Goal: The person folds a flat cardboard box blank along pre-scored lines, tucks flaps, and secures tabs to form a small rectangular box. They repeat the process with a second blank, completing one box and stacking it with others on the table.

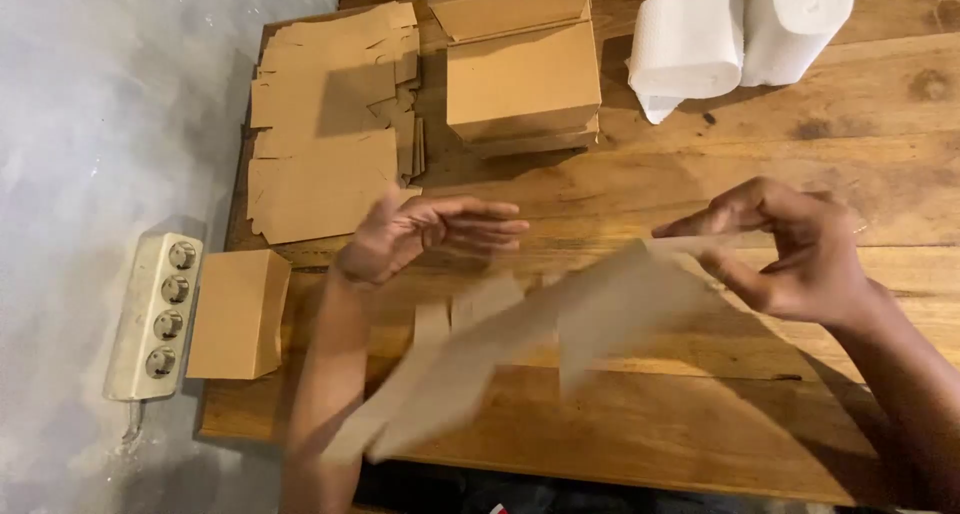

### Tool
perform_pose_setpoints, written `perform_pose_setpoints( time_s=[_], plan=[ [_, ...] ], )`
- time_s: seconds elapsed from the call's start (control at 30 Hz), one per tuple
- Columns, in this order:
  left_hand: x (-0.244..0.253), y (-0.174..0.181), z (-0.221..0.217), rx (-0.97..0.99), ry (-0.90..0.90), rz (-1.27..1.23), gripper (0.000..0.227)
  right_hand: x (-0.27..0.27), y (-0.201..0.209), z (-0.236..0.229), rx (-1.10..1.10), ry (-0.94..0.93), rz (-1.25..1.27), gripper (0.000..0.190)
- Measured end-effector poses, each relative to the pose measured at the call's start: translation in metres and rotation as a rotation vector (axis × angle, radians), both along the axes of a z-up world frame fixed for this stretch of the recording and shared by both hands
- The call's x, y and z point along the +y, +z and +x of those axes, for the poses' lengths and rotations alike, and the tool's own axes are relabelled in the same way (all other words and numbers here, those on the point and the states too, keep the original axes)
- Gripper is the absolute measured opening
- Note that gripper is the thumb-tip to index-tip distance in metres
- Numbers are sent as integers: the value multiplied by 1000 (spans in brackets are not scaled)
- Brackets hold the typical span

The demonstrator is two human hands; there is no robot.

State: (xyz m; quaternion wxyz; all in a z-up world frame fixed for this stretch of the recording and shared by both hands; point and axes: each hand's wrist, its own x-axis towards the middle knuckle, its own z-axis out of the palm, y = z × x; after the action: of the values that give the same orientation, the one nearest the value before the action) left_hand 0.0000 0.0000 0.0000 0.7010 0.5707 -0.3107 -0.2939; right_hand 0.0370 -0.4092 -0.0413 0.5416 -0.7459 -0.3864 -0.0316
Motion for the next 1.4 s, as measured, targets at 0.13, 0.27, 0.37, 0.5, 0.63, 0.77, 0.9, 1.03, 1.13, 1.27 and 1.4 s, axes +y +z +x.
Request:
perform_pose_setpoints(
  time_s=[0.13,0.27,0.37,0.5,0.63,0.77,0.9,1.03,1.13,1.27,1.4],
  plan=[
    [12,-9,-15,574,35,-502,111,23,35,-11,410,-112,-3,21],
    [18,17,-12,414,82,-420,106,31,41,-4,812,-40,-255,17],
    [25,28,-7,212,361,-40,96,46,55,-6,1101,-54,-513,29],
    [33,22,-2,-162,822,423,69,34,36,-6,1122,137,-739,34],
    [-18,19,-7,-270,721,316,44,51,77,-7,1080,82,-896,33],
    [-99,40,-34,-72,246,803,101,39,72,2,1045,18,-818,35],
    [-123,-4,-47,-391,144,864,115,13,25,9,779,257,-552,39],
    [-118,-32,-47,-594,241,802,118,31,30,-5,557,379,-410,35],
    [-113,-27,-46,-652,220,745,127,41,30,-8,500,287,-518,32],
    [-108,-17,-41,-560,102,947,126,48,11,-6,5,94,-411,23],
    [-104,-12,-41,-572,68,1009,130,47,0,-8,-49,-195,-521,65]
  ],
)
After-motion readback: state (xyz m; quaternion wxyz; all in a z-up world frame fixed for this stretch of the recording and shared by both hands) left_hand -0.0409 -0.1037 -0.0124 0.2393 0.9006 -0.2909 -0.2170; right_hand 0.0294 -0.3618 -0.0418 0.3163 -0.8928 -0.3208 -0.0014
